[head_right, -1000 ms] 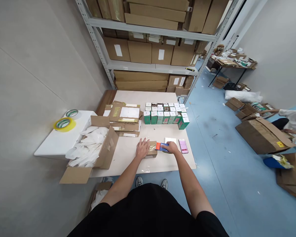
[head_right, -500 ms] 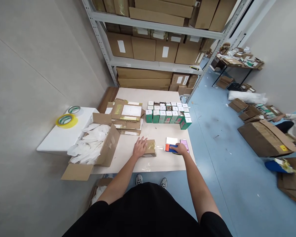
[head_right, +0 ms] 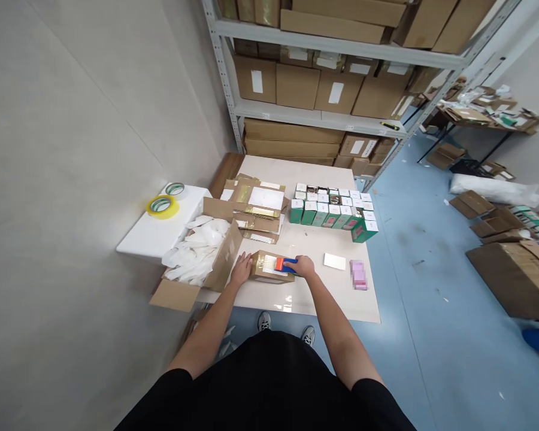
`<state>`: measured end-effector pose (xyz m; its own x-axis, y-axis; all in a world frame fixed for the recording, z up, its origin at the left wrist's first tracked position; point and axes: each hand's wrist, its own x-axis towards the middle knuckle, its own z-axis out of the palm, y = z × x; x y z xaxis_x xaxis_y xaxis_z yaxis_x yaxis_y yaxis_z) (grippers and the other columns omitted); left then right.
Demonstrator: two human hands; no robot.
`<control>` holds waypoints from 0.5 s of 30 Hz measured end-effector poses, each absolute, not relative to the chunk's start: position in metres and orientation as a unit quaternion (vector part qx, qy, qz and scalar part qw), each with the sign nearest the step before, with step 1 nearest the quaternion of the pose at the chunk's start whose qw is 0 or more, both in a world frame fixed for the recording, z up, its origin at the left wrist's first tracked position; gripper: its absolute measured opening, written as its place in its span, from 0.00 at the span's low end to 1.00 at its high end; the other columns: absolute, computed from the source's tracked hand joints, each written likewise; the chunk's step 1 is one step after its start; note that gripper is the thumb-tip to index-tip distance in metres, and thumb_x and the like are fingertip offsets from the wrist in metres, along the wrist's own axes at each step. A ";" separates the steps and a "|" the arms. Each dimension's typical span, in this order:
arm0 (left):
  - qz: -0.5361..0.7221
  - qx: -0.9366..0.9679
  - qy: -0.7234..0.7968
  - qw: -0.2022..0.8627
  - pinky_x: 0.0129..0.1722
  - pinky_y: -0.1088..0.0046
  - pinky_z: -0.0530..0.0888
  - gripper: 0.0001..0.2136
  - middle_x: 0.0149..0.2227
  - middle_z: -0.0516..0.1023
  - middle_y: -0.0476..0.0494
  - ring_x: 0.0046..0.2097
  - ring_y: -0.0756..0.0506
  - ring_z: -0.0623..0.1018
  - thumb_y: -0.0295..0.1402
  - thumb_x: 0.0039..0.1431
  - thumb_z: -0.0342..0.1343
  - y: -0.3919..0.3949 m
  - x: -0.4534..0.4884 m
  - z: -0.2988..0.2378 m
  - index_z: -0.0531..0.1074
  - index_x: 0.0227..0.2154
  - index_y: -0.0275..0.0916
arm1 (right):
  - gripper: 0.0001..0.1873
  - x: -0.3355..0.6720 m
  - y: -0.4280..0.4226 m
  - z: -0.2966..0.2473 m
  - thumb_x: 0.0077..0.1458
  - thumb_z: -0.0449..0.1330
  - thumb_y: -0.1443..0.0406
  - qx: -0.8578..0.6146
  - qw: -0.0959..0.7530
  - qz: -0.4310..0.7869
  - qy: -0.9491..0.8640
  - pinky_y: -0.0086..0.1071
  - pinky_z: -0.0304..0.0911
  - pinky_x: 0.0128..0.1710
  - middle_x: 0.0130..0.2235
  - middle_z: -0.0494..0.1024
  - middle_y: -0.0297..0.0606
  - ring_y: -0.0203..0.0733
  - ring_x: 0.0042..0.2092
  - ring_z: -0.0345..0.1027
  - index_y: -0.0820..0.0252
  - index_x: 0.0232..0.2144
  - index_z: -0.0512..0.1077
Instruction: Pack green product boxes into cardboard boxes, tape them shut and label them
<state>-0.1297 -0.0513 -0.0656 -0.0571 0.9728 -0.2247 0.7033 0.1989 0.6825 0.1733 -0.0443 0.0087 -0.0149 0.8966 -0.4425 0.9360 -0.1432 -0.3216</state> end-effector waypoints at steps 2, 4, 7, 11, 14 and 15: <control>0.234 0.535 0.730 0.354 0.62 0.58 0.66 0.27 0.60 0.76 0.33 0.65 0.34 0.70 0.52 0.70 0.41 -0.057 -0.133 -0.065 0.77 0.56 0.41 | 0.34 0.148 -0.039 0.011 0.53 0.59 0.34 0.699 0.054 -0.277 0.658 0.30 0.60 0.33 0.40 0.83 0.47 0.48 0.42 0.77 0.58 0.36 0.80; 0.247 0.483 0.743 0.393 0.56 0.60 0.70 0.26 0.51 0.82 0.35 0.58 0.34 0.77 0.55 0.68 0.45 -0.061 -0.132 -0.065 0.78 0.53 0.43 | 0.34 0.126 -0.036 0.014 0.53 0.60 0.35 0.701 0.073 -0.270 0.656 0.31 0.62 0.35 0.42 0.83 0.49 0.49 0.42 0.78 0.59 0.38 0.80; 0.251 0.455 0.745 0.418 0.54 0.63 0.70 0.26 0.53 0.81 0.37 0.56 0.34 0.78 0.54 0.65 0.52 -0.061 -0.124 -0.069 0.73 0.58 0.45 | 0.33 0.105 -0.035 0.019 0.54 0.61 0.37 0.708 0.097 -0.267 0.646 0.32 0.64 0.37 0.43 0.83 0.51 0.51 0.43 0.78 0.60 0.41 0.80; 0.228 0.456 0.744 0.433 0.53 0.65 0.70 0.25 0.56 0.79 0.35 0.56 0.36 0.78 0.50 0.67 0.51 -0.057 -0.105 -0.080 0.70 0.60 0.41 | 0.33 0.109 -0.036 0.023 0.55 0.61 0.40 0.726 0.113 -0.271 0.622 0.34 0.65 0.37 0.44 0.83 0.53 0.53 0.43 0.79 0.62 0.43 0.79; 0.205 0.467 0.720 0.471 0.51 0.67 0.71 0.23 0.54 0.80 0.35 0.54 0.37 0.79 0.49 0.67 0.53 -0.056 -0.080 -0.090 0.72 0.57 0.41 | 0.32 0.132 -0.039 0.026 0.53 0.63 0.41 0.729 0.128 -0.281 0.611 0.34 0.66 0.36 0.45 0.83 0.53 0.54 0.44 0.79 0.62 0.43 0.79; 0.200 0.470 0.714 0.479 0.51 0.67 0.71 0.22 0.54 0.80 0.35 0.54 0.38 0.79 0.48 0.66 0.53 -0.057 -0.070 -0.093 0.72 0.57 0.41 | 0.32 0.143 -0.041 0.027 0.52 0.64 0.41 0.730 0.135 -0.283 0.607 0.34 0.66 0.36 0.45 0.83 0.53 0.54 0.44 0.79 0.62 0.43 0.79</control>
<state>-0.0696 -0.0568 -0.0930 -0.0986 0.8624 -0.4966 0.4791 0.4785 0.7359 0.1428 -0.0411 0.0272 0.1030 0.8096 -0.5779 0.9629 -0.2268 -0.1460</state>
